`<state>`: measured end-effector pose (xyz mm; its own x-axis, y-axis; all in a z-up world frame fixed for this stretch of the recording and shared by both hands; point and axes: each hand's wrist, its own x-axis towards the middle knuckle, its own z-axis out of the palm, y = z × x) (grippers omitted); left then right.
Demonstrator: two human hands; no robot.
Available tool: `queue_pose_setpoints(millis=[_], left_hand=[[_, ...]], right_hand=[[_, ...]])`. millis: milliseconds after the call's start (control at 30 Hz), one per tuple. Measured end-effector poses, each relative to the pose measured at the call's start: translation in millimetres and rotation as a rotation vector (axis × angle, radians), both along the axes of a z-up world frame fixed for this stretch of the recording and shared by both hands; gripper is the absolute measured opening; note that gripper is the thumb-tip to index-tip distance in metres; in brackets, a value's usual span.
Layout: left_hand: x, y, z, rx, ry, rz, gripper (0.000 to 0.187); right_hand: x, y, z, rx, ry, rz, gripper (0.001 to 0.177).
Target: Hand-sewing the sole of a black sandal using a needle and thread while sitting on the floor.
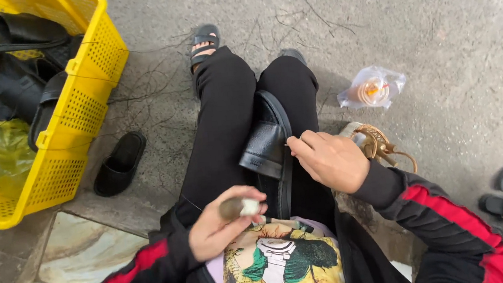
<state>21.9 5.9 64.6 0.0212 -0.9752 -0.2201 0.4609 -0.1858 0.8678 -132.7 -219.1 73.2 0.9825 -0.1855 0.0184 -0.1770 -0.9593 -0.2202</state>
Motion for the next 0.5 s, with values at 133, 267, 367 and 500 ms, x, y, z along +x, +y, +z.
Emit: queue_pose_setpoints(millis=[133, 267, 367, 500], left_hand=[[-44.2, -5.3, -65.5, 0.318, 0.326, 0.144, 0.025], [-63.8, -28.0, -76.4, 0.397, 0.501, 0.378, 0.013], [-77.8, -38.0, -102.7, 0.472, 0.531, 0.568, 0.009], [-79.9, -49.0, -90.1, 0.506, 0.525, 0.693, 0.014]], right_hand=[[-2.8, -10.9, -11.8, -0.075, -0.058, 0.092, 0.008], [-5.8, -24.2, -17.9, -0.164, -0.01, 0.228, 0.011], [0.6, -31.9, -14.3, -0.15, -0.02, 0.303, 0.01], [7.3, -35.9, -14.5, -0.141, -0.009, 0.349, 0.01]])
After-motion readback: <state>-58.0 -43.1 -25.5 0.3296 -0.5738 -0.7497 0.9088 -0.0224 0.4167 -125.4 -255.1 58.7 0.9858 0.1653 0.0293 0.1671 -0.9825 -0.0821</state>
